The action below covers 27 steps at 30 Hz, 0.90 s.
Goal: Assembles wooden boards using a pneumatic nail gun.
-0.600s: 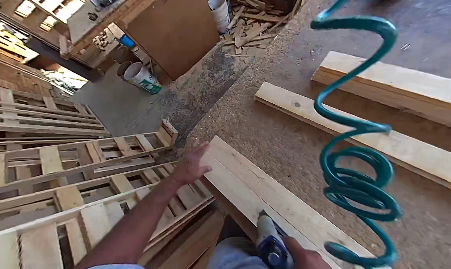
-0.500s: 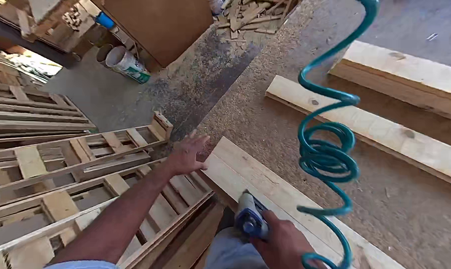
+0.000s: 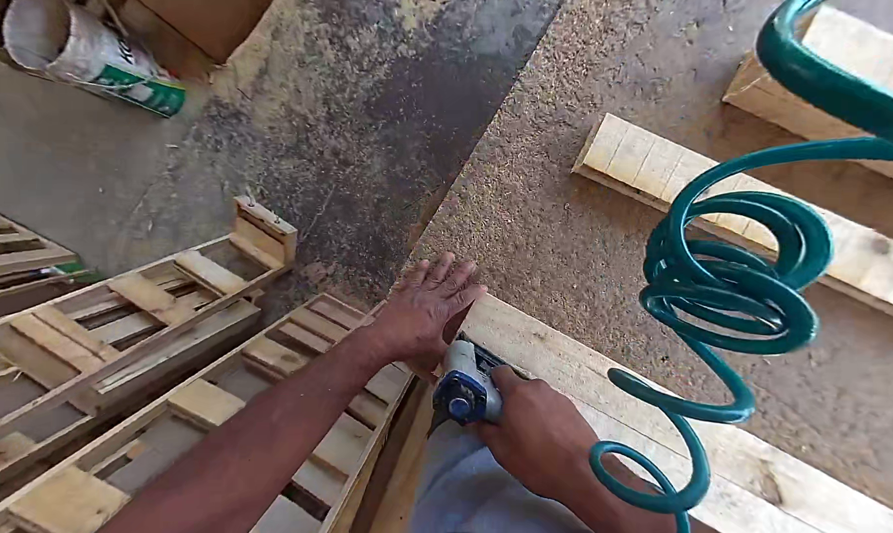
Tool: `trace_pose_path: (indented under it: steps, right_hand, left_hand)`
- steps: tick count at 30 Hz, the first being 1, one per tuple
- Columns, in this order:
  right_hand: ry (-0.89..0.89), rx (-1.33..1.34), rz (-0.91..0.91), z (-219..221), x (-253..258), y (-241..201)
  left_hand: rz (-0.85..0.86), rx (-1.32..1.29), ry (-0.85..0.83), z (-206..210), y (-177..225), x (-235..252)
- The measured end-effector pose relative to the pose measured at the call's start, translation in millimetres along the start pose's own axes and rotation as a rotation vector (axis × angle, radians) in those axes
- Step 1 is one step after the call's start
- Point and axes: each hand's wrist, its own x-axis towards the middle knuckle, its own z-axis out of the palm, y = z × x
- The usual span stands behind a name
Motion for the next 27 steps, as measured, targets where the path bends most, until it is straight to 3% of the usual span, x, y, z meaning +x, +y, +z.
trace_pose_path:
  steps: [6,27]
  right_hand:
    - [-0.073,0.019,0.092,-5.1,-9.1,3.6]
    - [0.01,0.167,0.169,45.2,-62.2,164.5]
  left_hand:
    - [-0.011,-0.02,-0.001,3.9,-0.5,2.3]
    - [-0.078,0.066,0.027,5.5,5.2,6.6]
